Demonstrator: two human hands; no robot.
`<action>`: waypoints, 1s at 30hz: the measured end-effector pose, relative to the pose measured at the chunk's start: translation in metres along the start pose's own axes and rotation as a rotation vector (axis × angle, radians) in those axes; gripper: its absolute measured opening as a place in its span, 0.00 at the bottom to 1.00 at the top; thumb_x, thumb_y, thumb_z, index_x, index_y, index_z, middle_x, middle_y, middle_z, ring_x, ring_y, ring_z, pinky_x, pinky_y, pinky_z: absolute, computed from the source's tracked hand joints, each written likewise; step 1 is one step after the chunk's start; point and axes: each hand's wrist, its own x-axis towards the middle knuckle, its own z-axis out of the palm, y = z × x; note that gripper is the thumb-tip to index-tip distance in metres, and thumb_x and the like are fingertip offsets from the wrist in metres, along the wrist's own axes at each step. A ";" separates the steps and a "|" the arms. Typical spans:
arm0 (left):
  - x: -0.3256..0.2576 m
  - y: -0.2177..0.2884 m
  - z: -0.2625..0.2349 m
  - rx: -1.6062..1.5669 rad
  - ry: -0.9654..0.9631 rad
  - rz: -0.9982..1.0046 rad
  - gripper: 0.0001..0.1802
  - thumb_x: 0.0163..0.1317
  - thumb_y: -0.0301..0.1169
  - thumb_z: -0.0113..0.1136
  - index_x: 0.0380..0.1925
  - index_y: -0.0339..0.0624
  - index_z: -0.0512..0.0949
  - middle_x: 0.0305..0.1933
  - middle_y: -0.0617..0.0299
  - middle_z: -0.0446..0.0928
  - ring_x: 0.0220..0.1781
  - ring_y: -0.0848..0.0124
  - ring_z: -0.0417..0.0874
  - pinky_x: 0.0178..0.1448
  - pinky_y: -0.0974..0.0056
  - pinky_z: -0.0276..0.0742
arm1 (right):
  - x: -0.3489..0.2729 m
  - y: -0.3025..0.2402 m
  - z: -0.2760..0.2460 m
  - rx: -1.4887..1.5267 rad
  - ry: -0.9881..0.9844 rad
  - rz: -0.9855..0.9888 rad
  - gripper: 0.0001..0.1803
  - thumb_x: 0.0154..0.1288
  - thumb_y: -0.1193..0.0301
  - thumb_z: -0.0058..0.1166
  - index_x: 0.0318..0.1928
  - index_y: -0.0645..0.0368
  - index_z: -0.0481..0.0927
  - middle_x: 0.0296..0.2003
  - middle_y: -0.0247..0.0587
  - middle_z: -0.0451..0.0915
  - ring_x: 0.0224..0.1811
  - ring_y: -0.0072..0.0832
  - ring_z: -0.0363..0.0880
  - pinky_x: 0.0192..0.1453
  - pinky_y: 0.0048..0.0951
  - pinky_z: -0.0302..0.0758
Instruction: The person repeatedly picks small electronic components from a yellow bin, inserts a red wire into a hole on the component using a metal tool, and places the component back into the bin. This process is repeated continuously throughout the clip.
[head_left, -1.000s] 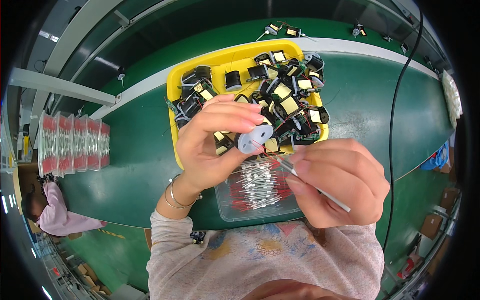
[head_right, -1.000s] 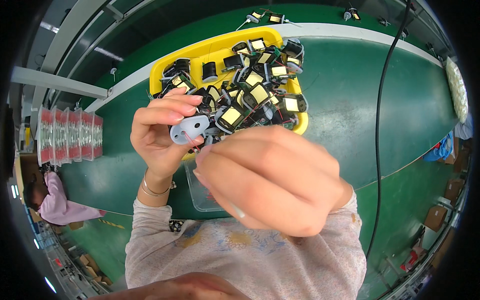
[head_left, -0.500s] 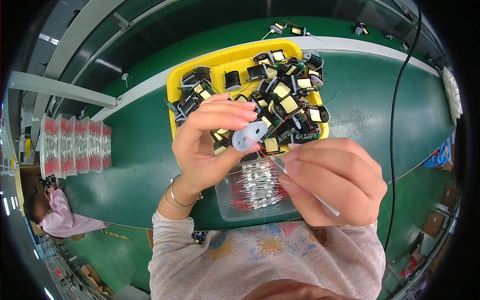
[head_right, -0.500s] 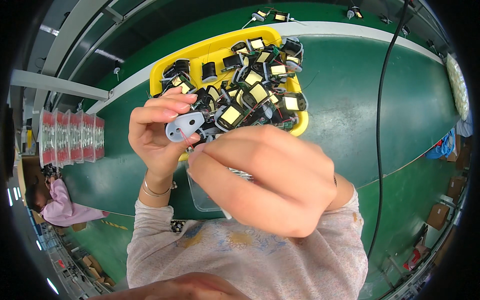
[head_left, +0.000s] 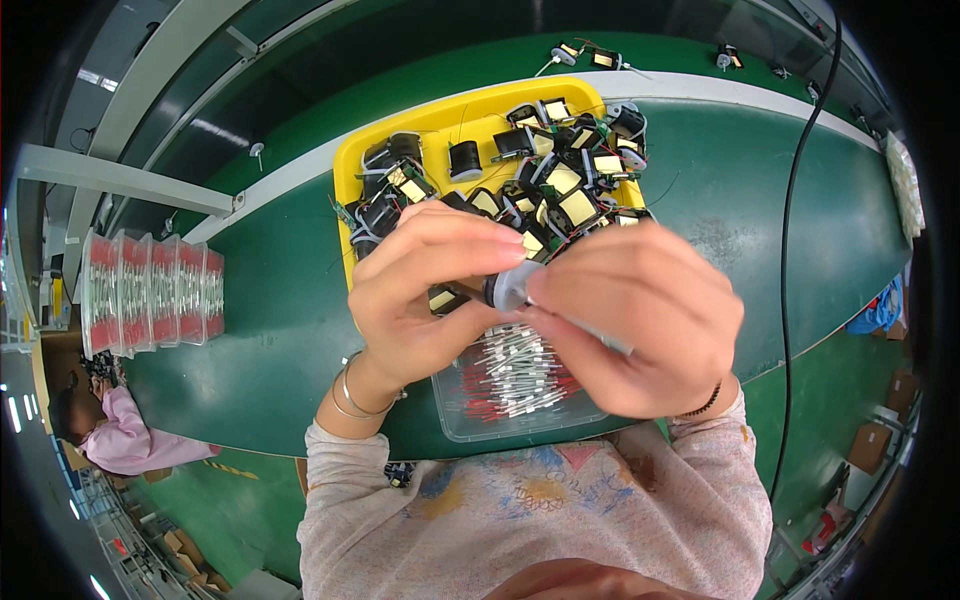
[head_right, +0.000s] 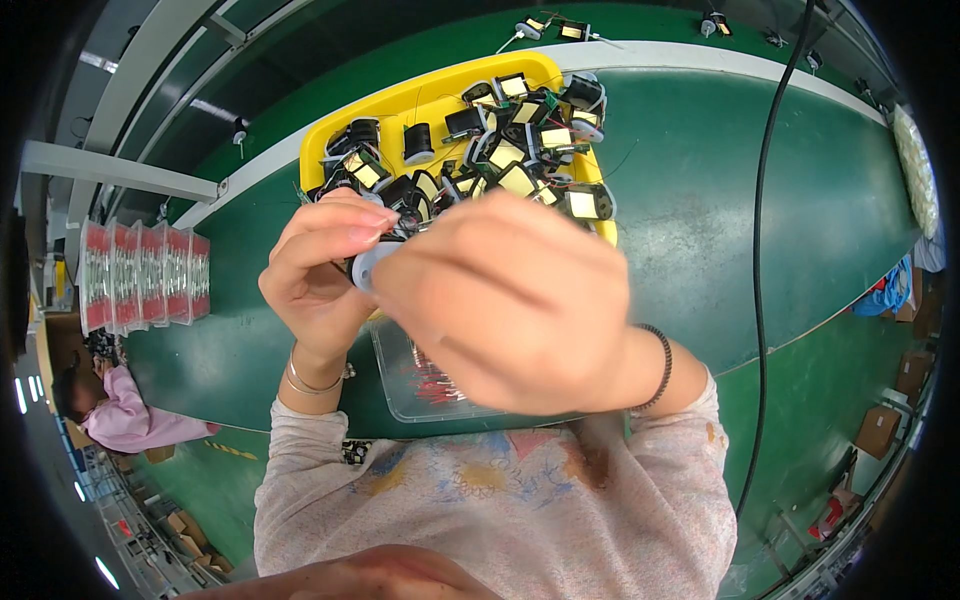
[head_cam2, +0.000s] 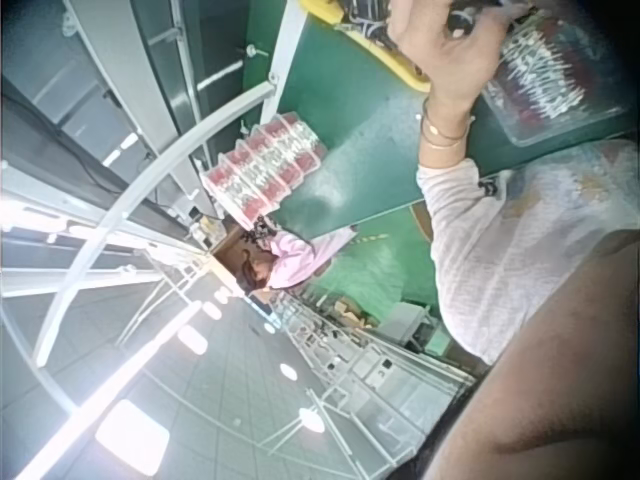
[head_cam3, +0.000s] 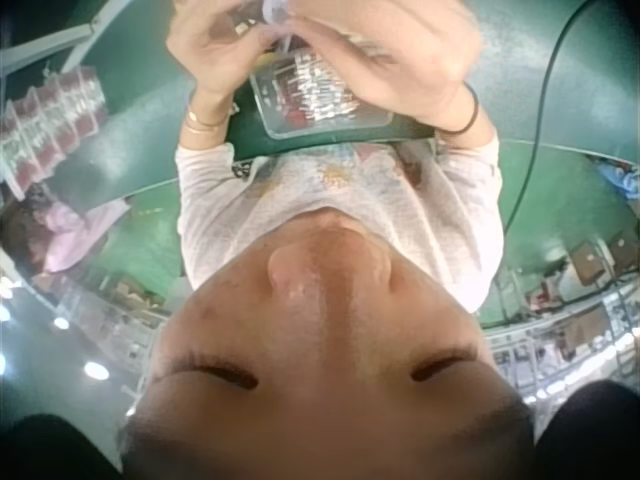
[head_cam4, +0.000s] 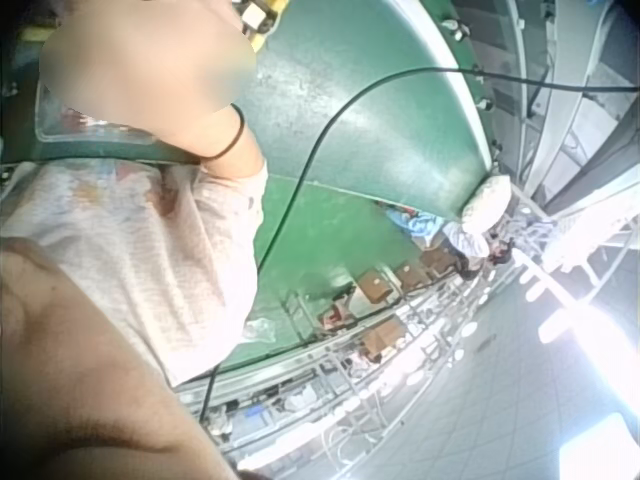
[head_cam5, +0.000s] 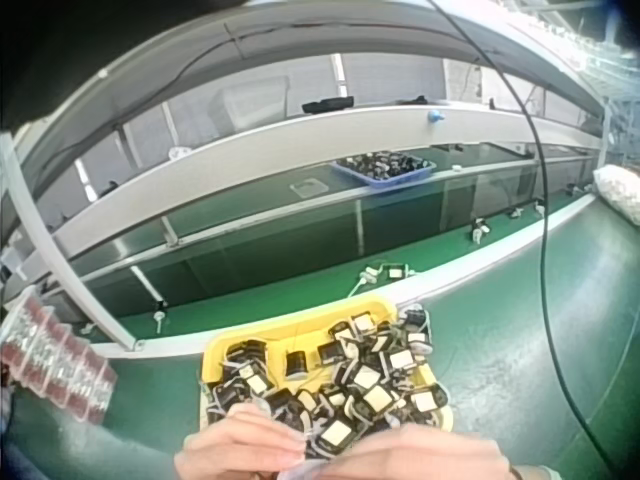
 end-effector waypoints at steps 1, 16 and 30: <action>0.000 0.002 -0.001 0.007 -0.009 -0.006 0.19 0.39 0.22 0.70 0.34 0.37 0.73 0.38 0.54 0.79 0.42 0.62 0.80 0.47 0.62 0.70 | 0.003 0.003 -0.003 0.036 -0.030 0.043 0.14 0.32 0.84 0.63 0.28 0.65 0.80 0.24 0.41 0.78 0.24 0.32 0.77 0.27 0.26 0.73; -0.019 0.036 0.002 -0.189 0.085 -0.257 0.21 0.51 0.38 0.65 0.29 0.33 0.66 0.40 0.46 0.73 0.40 0.57 0.80 0.46 0.58 0.77 | -0.008 -0.001 0.003 -0.095 0.000 -0.224 0.15 0.33 0.78 0.54 0.29 0.68 0.78 0.25 0.40 0.74 0.25 0.29 0.74 0.26 0.23 0.73; -0.014 0.042 0.011 -0.326 0.252 -0.356 0.12 0.46 0.18 0.63 0.29 0.31 0.70 0.39 0.48 0.75 0.41 0.64 0.79 0.45 0.67 0.74 | -0.010 0.008 0.018 0.012 0.074 -0.114 0.16 0.35 0.83 0.55 0.32 0.65 0.80 0.24 0.39 0.76 0.24 0.30 0.75 0.29 0.27 0.74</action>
